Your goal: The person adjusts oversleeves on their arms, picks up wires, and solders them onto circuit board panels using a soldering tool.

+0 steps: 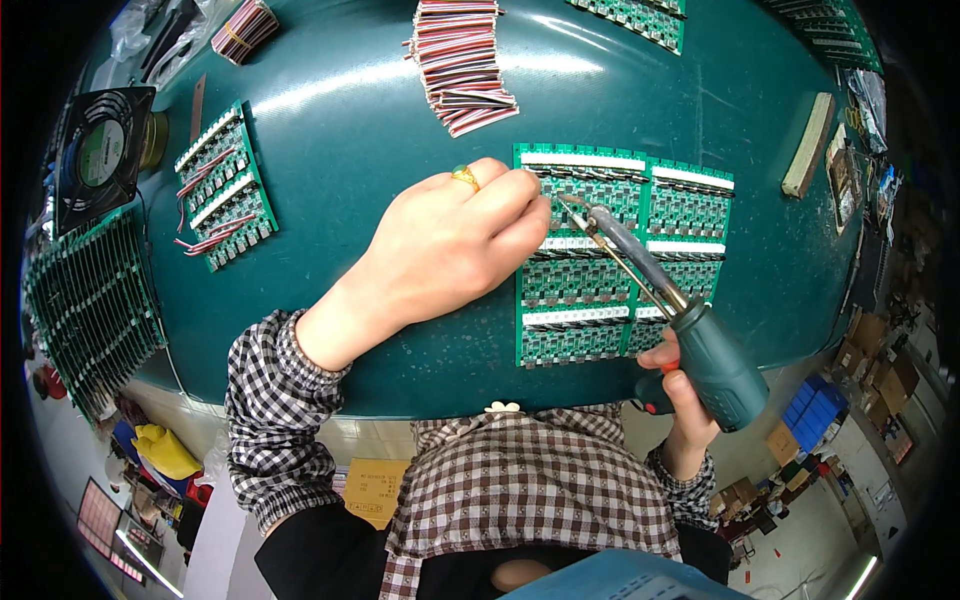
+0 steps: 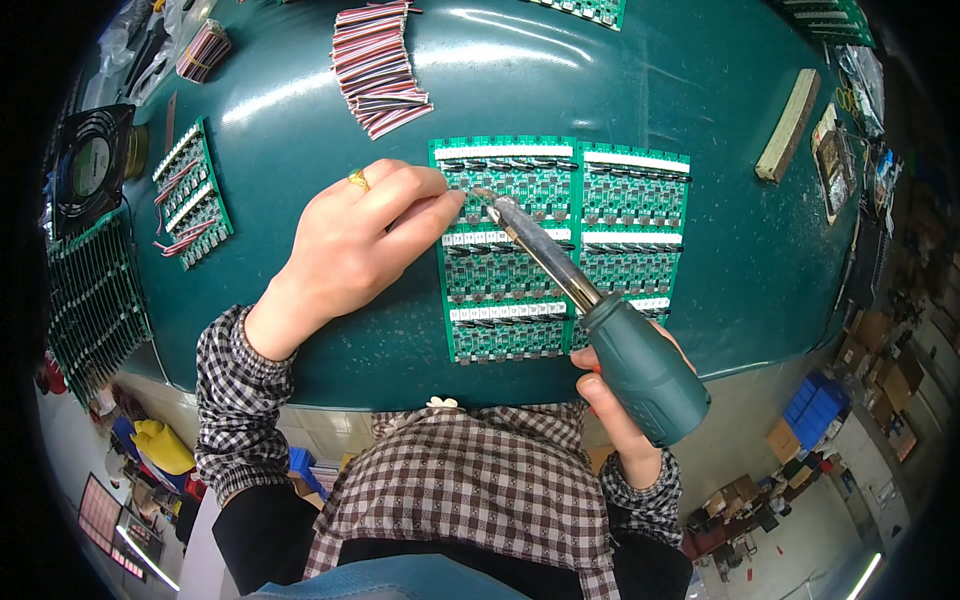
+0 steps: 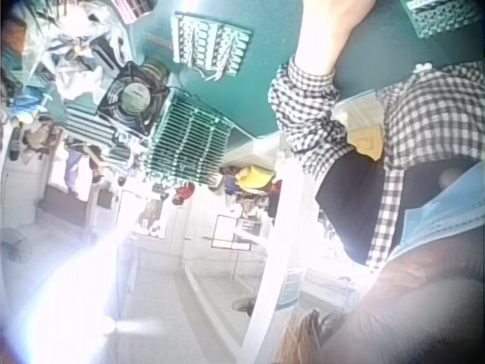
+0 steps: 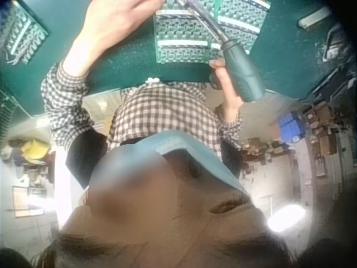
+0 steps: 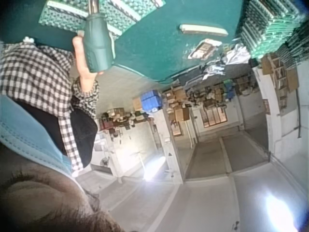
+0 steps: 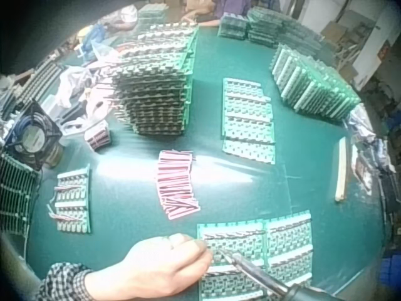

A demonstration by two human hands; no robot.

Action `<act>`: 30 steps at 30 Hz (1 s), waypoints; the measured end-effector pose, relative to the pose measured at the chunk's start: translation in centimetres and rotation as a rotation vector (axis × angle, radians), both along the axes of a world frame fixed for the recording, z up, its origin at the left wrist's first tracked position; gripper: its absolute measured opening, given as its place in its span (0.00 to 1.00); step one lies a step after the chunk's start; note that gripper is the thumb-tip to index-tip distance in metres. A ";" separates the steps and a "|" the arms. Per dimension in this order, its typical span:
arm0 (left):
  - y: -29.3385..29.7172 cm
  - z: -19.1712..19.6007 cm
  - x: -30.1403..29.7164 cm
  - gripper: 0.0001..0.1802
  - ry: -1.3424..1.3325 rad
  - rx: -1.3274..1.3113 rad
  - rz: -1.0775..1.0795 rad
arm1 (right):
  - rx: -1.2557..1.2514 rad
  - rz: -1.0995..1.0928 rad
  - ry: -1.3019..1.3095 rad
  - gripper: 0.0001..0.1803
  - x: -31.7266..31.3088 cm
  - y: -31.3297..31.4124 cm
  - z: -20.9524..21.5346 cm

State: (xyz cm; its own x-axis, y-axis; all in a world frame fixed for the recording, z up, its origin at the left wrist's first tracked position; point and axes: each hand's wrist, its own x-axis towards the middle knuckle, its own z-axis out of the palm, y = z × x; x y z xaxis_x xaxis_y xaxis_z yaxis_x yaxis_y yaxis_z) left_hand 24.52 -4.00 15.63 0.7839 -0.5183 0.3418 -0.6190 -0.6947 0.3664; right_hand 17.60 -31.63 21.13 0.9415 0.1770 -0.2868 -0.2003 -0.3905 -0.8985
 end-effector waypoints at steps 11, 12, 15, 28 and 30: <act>0.0 -0.2 0.2 0.13 0.008 0.003 0.004 | 0.052 -0.110 0.035 0.26 0.1 0.9 0.1; 0.0 -0.2 0.2 0.13 0.010 -0.007 0.004 | 0.090 -0.184 0.070 0.27 0.1 1.1 0.2; 0.1 -0.3 0.3 0.12 0.007 -0.009 0.005 | 0.059 -0.161 0.062 0.27 0.1 0.8 -0.1; 0.1 -0.3 0.3 0.12 0.003 -0.012 0.006 | 0.033 -0.117 0.026 0.29 0.1 0.6 -0.3; 0.0 -0.2 0.4 0.12 0.009 -0.004 0.007 | 0.059 -0.134 0.035 0.29 0.2 0.8 -0.3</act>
